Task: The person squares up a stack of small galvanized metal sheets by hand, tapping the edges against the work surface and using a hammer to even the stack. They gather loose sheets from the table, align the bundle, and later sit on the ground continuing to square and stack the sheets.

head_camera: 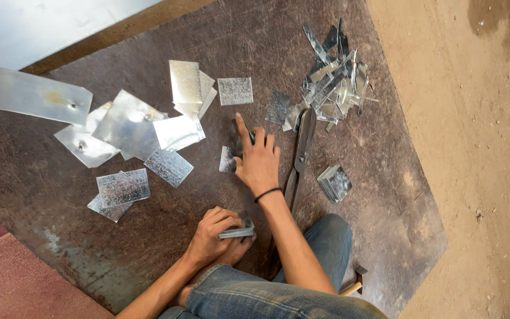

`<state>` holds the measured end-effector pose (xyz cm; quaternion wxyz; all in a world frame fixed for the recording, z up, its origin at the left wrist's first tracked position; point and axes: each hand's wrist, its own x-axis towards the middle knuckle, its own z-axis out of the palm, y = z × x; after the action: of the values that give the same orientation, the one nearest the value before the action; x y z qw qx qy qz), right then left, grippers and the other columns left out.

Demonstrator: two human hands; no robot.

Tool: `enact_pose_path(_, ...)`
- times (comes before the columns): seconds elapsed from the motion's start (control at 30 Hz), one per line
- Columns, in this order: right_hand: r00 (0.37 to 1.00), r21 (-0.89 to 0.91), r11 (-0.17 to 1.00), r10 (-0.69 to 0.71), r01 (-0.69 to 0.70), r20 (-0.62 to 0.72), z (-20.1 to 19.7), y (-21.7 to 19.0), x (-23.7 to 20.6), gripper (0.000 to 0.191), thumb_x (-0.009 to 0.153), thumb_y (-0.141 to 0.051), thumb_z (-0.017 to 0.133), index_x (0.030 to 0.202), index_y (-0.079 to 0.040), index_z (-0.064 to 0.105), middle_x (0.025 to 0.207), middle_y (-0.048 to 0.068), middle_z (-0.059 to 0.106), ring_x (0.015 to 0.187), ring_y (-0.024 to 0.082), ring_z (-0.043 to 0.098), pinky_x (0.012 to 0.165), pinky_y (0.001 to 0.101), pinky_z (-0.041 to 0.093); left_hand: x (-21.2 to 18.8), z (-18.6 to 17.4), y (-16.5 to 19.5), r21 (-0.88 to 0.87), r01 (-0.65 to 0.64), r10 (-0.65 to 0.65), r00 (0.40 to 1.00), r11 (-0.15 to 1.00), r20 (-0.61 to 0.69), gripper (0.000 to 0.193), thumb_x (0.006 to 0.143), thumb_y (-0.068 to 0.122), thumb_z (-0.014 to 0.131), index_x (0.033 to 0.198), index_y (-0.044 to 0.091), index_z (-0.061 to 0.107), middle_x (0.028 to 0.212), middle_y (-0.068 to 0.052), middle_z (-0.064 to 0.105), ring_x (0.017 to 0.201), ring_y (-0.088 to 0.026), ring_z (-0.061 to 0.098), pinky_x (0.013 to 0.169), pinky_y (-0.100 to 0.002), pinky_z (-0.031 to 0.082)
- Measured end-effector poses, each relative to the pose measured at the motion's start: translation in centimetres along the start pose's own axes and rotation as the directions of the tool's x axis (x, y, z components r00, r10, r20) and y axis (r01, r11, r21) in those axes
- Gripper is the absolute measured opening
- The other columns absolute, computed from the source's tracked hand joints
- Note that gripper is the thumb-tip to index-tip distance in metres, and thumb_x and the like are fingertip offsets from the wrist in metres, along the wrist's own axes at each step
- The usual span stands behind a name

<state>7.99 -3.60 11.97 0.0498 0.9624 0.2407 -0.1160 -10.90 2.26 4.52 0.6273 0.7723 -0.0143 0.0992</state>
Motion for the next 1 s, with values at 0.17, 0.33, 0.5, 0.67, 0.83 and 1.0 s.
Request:
enact_pose_path(0.17,0.952,0.370,0.929,0.090,0.025,-0.291,1.5,0.4,0.0,0.080,0.084,-0.024,0.081,0.150,-0.007,0.040,0.123,0.017,0.059,0.109,0.037,0.063,0.089,0.0491,0.054,0.1,-0.5,0.2,0.001,0.022,-0.022,0.999,1.000,0.031,0.018,0.073,0.007,0.080,0.089,0.006,0.072,0.100,-0.006,0.072,0.093,-0.026,0.066,0.088,-0.039,0.050)
enact_pose_path(0.33,0.977,0.354,0.935,0.069,0.008,-0.203,1.5,2.5,0.9,0.035,0.093,-0.025,0.078,0.115,-0.004,0.061,0.112,0.016,0.062,0.097,0.040,0.064,0.080,0.0498,0.054,-0.2,-0.5,-0.1,0.019,0.045,-0.046,0.997,0.999,0.055,0.023,0.074,0.007,0.081,0.094,0.005,0.070,0.104,-0.008,0.069,0.097,-0.027,0.064,0.087,-0.039,0.050)
enact_pose_path(0.5,0.912,0.418,0.826,-0.410,0.379,-0.016,1.0,3.5,-2.3,0.027,0.089,-0.018,0.074,0.110,-0.007,0.062,0.104,0.013,0.059,0.096,0.037,0.064,0.078,0.0469,0.053,-1.2,0.6,-1.3,0.134,-0.018,0.039,0.987,0.991,-0.156,0.032,0.068,0.009,0.086,0.095,0.008,0.069,0.117,-0.016,0.056,0.113,-0.036,0.055,0.092,-0.044,0.050)
enact_pose_path(0.67,0.890,0.388,0.839,-0.446,0.381,0.090,1.5,1.6,-7.0,0.027,0.088,-0.022,0.072,0.110,-0.008,0.063,0.103,0.011,0.059,0.100,0.033,0.063,0.084,0.0446,0.051,-2.7,1.3,-3.2,0.179,0.026,0.044,0.926,0.983,-0.376,0.064,0.071,0.010,0.090,0.119,0.013,0.049,0.128,-0.016,0.047,0.122,-0.036,0.049,0.103,-0.049,0.048)
enact_pose_path(0.83,0.891,0.540,0.787,-0.432,0.298,0.138,0.6,1.3,-9.5,0.038,0.092,-0.031,0.070,0.121,-0.008,0.063,0.108,0.013,0.059,0.105,0.034,0.061,0.090,0.0452,0.049,-2.7,0.7,-2.8,0.231,-0.011,0.106,0.909,0.973,-0.404,0.085,0.067,0.016,0.094,0.134,0.016,0.042,0.137,-0.022,0.041,0.133,-0.042,0.043,0.112,-0.052,0.042)
enact_pose_path(1.0,0.889,0.647,0.725,-0.430,0.236,0.158,1.0,3.4,-11.0,0.059,0.089,-0.036,0.071,0.137,-0.004,0.056,0.124,0.017,0.059,0.115,0.036,0.056,0.100,0.0457,0.044,-1.1,-0.6,-1.3,0.128,-0.003,0.031,0.976,0.992,-0.213,0.094,0.067,0.018,0.094,0.144,0.010,0.041,0.150,-0.017,0.050,0.144,-0.037,0.048,0.125,-0.063,0.021)
